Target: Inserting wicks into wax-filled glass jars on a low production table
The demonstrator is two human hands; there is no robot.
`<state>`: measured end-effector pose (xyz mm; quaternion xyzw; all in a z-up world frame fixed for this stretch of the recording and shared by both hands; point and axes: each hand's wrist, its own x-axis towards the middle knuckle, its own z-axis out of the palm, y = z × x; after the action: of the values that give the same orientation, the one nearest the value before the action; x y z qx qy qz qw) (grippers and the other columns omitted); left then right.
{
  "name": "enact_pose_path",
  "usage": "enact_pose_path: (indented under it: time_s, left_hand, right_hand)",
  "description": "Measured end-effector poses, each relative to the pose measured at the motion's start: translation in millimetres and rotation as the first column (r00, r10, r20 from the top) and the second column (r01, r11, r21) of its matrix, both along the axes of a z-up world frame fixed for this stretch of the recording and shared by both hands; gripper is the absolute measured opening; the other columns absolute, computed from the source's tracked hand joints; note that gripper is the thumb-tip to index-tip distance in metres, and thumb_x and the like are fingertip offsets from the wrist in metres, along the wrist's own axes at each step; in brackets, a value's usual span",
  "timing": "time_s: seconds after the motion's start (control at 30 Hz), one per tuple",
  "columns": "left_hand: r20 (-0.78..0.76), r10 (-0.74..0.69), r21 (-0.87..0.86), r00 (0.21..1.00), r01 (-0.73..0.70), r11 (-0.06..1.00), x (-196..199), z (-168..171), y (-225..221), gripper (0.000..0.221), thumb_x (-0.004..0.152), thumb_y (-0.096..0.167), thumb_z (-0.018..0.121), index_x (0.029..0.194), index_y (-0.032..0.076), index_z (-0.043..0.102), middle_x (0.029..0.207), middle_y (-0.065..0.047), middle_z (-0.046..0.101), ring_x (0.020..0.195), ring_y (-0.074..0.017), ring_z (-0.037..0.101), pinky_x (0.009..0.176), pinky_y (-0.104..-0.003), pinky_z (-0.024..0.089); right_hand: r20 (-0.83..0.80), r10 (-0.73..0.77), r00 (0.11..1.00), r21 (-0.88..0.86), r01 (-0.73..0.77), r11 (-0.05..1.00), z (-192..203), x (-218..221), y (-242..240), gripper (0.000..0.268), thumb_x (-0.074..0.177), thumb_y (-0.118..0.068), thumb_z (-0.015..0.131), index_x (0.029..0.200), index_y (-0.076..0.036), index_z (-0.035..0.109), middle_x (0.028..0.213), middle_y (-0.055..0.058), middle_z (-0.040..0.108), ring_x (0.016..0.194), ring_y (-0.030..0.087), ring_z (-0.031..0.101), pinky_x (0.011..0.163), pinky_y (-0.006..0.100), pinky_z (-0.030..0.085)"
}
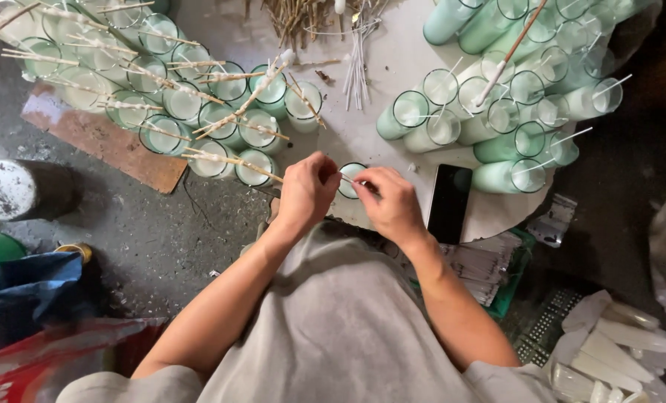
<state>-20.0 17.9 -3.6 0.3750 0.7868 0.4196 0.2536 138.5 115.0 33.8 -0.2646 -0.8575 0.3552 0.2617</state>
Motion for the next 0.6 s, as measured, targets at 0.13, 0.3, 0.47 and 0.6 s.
enact_pose_path:
  time_s: [0.13,0.3,0.47,0.6]
  left_hand:
    - [-0.228,-0.047,0.018,0.972,0.053,0.998,-7,34,-2,0.020,0.084,0.019,0.076,0.095,0.009,0.063,0.086,-0.014,0.067,0.081,-0.0384,0.071,0.071,-0.048,0.058]
    - [-0.350,0.047,0.089,0.935,-0.017,0.996,-79,63,6,0.017,0.085,0.022,0.076,0.088,0.015,0.061,0.074,-0.011,0.063,0.074,-0.0397,0.069,0.070,-0.050,0.055]
    - [-0.468,0.079,0.135,0.880,-0.017,0.991,-156,126,12,0.020,0.094,0.011,0.082,0.087,0.010,0.063,0.081,-0.002,0.075,0.062,-0.0141,0.070,0.057,-0.030,0.058]
    - [-0.502,0.060,0.139,0.863,0.012,0.990,-187,132,28,0.023,0.096,0.018,0.080,0.087,0.011,0.061,0.080,0.001,0.074,0.061,-0.0155,0.067,0.068,-0.036,0.052]
  right_hand:
    - [-0.065,-0.370,0.927,-0.367,0.323,0.873,-41,43,8,0.013,0.099,-0.012,0.067,0.110,-0.010,0.073,0.098,0.011,0.076,0.083,0.018,0.073,0.074,0.031,0.061]
    - [0.022,-0.269,0.963,-0.290,0.264,0.920,-105,20,-11,0.056,0.071,-0.009,0.081,0.124,0.001,0.067,0.109,0.022,0.071,0.093,0.031,0.069,0.084,0.043,0.059]
    - [-0.003,-0.159,0.987,-0.048,0.158,0.986,-130,-48,-6,0.071,0.060,-0.032,0.100,0.120,-0.008,0.069,0.110,0.012,0.067,0.102,0.031,0.066,0.090,0.040,0.052]
    - [-0.041,-0.148,0.988,-0.174,0.139,0.975,-147,-75,-14,0.073,0.060,-0.030,0.099,0.125,-0.012,0.068,0.119,0.011,0.068,0.107,0.029,0.070,0.092,0.038,0.055]
